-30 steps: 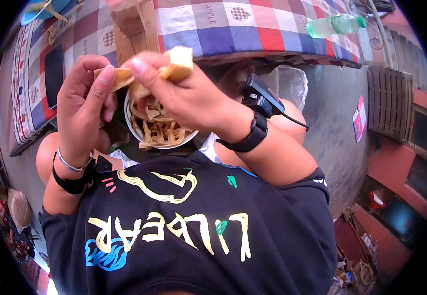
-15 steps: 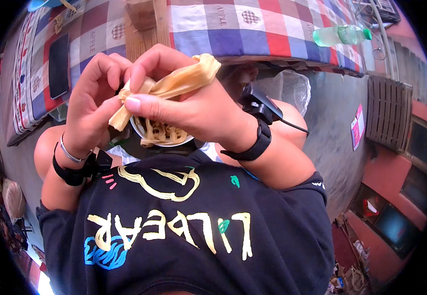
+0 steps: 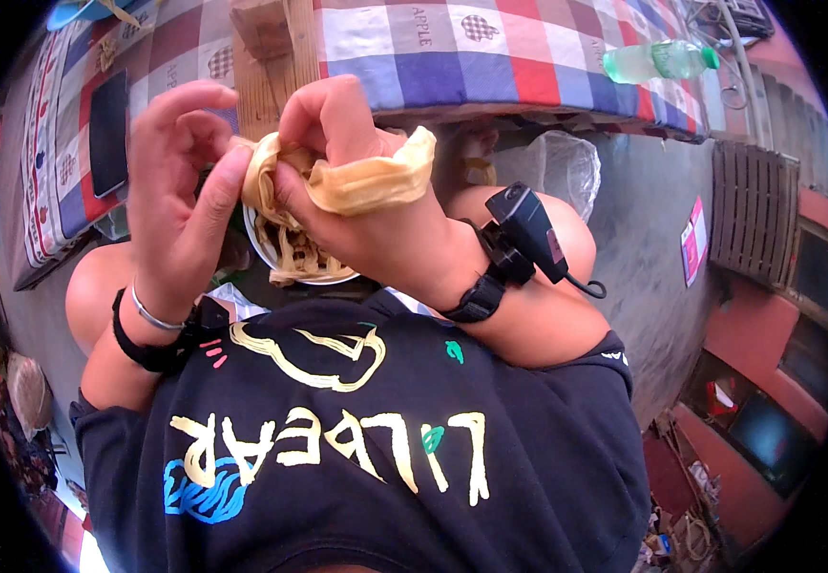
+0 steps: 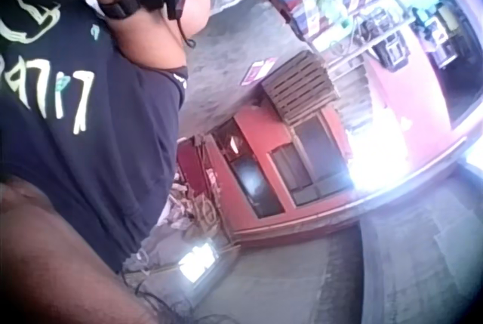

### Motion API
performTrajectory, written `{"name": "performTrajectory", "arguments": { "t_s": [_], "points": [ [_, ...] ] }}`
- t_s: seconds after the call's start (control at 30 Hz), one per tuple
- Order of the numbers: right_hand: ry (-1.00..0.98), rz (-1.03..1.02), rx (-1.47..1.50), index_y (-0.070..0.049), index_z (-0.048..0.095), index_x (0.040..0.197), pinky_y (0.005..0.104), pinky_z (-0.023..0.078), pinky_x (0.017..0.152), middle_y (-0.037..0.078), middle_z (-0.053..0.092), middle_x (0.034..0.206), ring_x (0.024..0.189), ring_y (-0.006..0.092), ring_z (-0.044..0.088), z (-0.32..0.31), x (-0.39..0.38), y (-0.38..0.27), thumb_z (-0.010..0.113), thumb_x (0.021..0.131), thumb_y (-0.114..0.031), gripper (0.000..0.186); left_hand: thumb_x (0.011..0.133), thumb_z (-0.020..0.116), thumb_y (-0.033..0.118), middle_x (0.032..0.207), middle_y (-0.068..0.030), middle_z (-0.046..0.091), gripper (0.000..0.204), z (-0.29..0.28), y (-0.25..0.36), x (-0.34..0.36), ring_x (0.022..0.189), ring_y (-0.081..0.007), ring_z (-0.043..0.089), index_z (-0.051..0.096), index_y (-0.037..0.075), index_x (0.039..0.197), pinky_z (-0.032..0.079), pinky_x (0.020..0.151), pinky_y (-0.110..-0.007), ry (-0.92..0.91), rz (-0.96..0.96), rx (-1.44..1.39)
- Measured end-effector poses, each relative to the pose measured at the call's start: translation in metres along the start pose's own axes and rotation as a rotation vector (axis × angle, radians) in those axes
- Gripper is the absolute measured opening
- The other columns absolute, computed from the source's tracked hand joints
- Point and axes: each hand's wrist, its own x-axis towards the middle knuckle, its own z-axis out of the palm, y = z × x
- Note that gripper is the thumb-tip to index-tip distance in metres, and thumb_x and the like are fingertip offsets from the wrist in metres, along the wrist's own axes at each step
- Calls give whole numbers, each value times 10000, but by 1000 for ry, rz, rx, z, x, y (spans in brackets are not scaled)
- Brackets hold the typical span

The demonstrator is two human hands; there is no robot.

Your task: The person peels and splits dried corn husks by hand over a bowl, then adds more husks from a large bag.

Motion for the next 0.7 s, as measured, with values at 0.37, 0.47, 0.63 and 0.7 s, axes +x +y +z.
{"name": "performTrajectory", "arguments": {
  "t_s": [0.37, 0.47, 0.63, 0.7],
  "points": [
    [-487, 53, -164, -26, 540, 760, 291, 434, 538, 53, 528, 641, 574, 172, 550, -47, 14, -10, 434, 1008, -255, 355, 962, 495, 97, 685, -83, 415, 211, -51, -4, 1, 570, -207, 405, 499, -18, 784, 350, 532, -302, -404, -13, 305],
    [-447, 31, -98, -42, 523, 736, 296, 407, 504, 39, 519, 620, 527, 169, 527, -50, 13, -8, 435, 1009, -250, 355, 916, 545, 133, 795, -90, 553, 160, -60, -11, 12, 738, -241, 529, 569, -19, 871, 413, 694, -315, -492, 116, 391],
    [-428, 26, -65, -41, 527, 729, 290, 398, 493, 51, 513, 611, 524, 176, 528, -34, 11, -10, 456, 1001, -238, 344, 771, 664, 267, 998, -134, 617, 494, -42, 6, 17, 935, -251, 581, 555, -32, 1149, 432, 854, -331, -622, 138, 512],
    [-424, 62, -40, -40, 528, 726, 292, 393, 492, 54, 506, 609, 525, 183, 520, -32, 10, -10, 472, 995, -235, 337, 772, 660, 185, 989, -121, 616, 409, -30, 0, 2, 876, -210, 593, 568, -21, 1113, 452, 805, -293, -525, -84, 402]
  ]
}}
